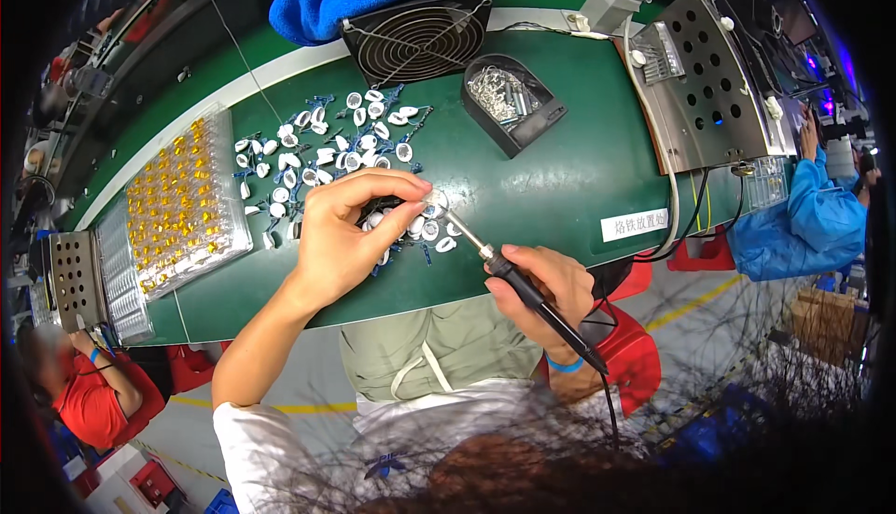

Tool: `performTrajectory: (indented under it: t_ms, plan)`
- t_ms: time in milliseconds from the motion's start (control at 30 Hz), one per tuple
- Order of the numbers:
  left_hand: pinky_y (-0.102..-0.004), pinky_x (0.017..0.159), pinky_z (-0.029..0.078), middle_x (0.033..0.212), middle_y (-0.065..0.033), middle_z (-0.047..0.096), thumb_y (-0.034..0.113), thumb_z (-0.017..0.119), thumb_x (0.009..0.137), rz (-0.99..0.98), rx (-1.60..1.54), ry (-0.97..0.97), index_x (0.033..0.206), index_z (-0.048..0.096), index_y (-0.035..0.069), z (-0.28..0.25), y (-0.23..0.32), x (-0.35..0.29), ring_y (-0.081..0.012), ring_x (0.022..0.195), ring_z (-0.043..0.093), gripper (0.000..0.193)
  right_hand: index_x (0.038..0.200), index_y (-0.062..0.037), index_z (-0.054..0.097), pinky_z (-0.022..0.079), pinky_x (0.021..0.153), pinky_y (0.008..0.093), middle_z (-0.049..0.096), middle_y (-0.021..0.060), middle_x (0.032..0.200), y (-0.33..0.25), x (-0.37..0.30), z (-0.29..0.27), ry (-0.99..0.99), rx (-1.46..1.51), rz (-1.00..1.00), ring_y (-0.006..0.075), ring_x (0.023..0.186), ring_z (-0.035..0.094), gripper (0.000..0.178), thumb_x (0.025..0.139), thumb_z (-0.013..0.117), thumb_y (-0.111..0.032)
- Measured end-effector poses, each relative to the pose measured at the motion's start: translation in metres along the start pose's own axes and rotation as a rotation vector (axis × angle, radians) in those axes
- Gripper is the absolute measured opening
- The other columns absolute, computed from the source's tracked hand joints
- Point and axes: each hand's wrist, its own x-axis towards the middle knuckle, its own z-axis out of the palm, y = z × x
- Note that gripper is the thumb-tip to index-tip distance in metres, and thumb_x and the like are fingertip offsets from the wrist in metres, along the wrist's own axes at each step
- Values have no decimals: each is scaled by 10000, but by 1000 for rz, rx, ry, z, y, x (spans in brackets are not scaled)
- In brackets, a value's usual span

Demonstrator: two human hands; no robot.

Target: Soldering electronic components and organizing them into sorting trays.

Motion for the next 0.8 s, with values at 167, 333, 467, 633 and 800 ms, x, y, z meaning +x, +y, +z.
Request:
performTrajectory:
  t_ms: [167, 333, 467, 633, 800]
  plan:
    - [-310, 878, 595, 1069, -140, 767, -84, 740, 870, 23, 42, 14, 983, 752, -28, 1, 0, 0, -203, 992, 740, 126, 1123, 14, 682, 541, 585, 330, 734, 124, 817, 0, 4, 2, 4, -15, -16, 253, 631, 685, 410, 793, 885, -120]
    - [-302, 826, 605, 1044, -132, 779, -75, 754, 850, 90, 151, 22, 970, 751, -20, 1, -1, 1, -207, 949, 757, 132, 1098, 20, 694, 538, 578, 329, 710, 126, 783, 0, 4, 4, -15, -14, -2, 264, 629, 683, 388, 797, 883, -136]
    - [-306, 828, 604, 1043, -134, 777, -73, 755, 848, 96, 177, 28, 965, 748, -22, 1, 0, 1, -214, 951, 758, 128, 1096, 19, 702, 539, 578, 333, 703, 122, 769, 1, 5, 5, 3, -42, -33, 267, 627, 680, 396, 794, 887, -156]
    - [-310, 826, 605, 1035, -134, 777, -77, 757, 841, 109, 177, 29, 966, 745, -25, 1, 0, 1, -218, 948, 758, 136, 1104, 14, 705, 542, 584, 339, 705, 120, 773, 1, 5, 4, -13, -54, -32, 267, 625, 677, 403, 789, 889, -158]
    - [-308, 821, 609, 1036, -133, 776, -83, 753, 841, 118, 187, 28, 966, 743, -26, 1, 1, 2, -219, 946, 760, 138, 1097, 14, 709, 545, 589, 342, 705, 123, 775, 0, 6, 5, -8, -46, -24, 271, 625, 681, 396, 784, 891, -147]
